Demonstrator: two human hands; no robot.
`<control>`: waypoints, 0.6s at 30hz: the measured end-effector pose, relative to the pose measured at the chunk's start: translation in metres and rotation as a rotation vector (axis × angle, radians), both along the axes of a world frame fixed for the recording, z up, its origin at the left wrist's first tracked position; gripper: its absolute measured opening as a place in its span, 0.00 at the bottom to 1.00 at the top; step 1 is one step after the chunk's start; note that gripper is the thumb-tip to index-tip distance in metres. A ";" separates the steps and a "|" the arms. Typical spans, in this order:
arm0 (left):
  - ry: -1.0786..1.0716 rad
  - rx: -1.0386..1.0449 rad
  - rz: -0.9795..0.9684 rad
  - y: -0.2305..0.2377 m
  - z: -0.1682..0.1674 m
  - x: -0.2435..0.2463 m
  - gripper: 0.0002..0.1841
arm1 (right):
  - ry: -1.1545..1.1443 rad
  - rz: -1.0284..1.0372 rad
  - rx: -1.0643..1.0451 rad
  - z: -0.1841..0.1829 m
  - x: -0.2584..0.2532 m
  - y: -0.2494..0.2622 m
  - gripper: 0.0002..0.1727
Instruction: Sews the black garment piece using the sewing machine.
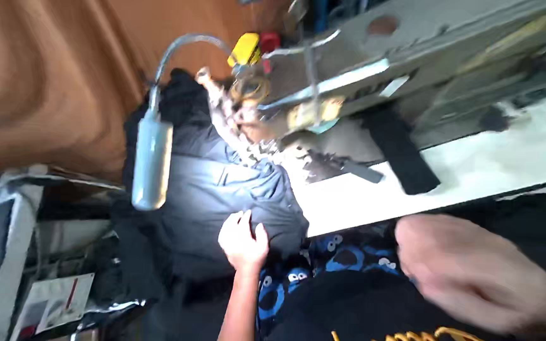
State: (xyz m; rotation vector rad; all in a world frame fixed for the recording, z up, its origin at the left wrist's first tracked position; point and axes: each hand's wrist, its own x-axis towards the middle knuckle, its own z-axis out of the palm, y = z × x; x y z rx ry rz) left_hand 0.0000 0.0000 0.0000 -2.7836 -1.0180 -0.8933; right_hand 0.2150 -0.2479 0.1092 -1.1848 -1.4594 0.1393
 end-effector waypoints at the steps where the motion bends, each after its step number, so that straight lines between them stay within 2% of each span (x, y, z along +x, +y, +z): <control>1: -0.030 -0.004 -0.018 0.002 -0.002 0.000 0.26 | -0.009 -0.052 -0.027 -0.024 -0.006 0.010 0.12; 3: -0.072 -0.063 -0.084 0.001 -0.001 -0.004 0.24 | 0.063 -0.178 -0.180 -0.064 -0.025 0.008 0.13; 5: -0.113 -0.149 -0.250 -0.003 0.008 -0.005 0.21 | 0.113 -0.297 -0.324 -0.085 -0.043 0.001 0.15; 7: -0.102 -0.169 -0.494 -0.015 0.022 0.003 0.19 | 0.074 -0.381 -0.401 -0.089 -0.054 0.000 0.16; 9: -0.001 -0.174 -0.638 -0.032 0.029 0.019 0.23 | 0.020 -0.400 -0.448 -0.083 -0.056 0.007 0.16; 11: 0.157 -0.232 -0.613 -0.043 0.030 0.035 0.27 | 0.006 -0.395 -0.483 -0.078 -0.052 0.021 0.16; 12: 0.167 -0.241 -0.592 -0.046 0.028 0.041 0.24 | -0.001 -0.389 -0.495 -0.076 -0.047 0.029 0.14; 15: 0.113 -0.254 -0.538 -0.052 0.025 0.041 0.16 | -0.056 -0.368 -0.528 -0.063 -0.027 0.054 0.10; 18: 0.034 -0.257 -0.482 -0.055 0.022 0.035 0.07 | -0.200 -0.333 -0.474 -0.063 -0.003 0.090 0.11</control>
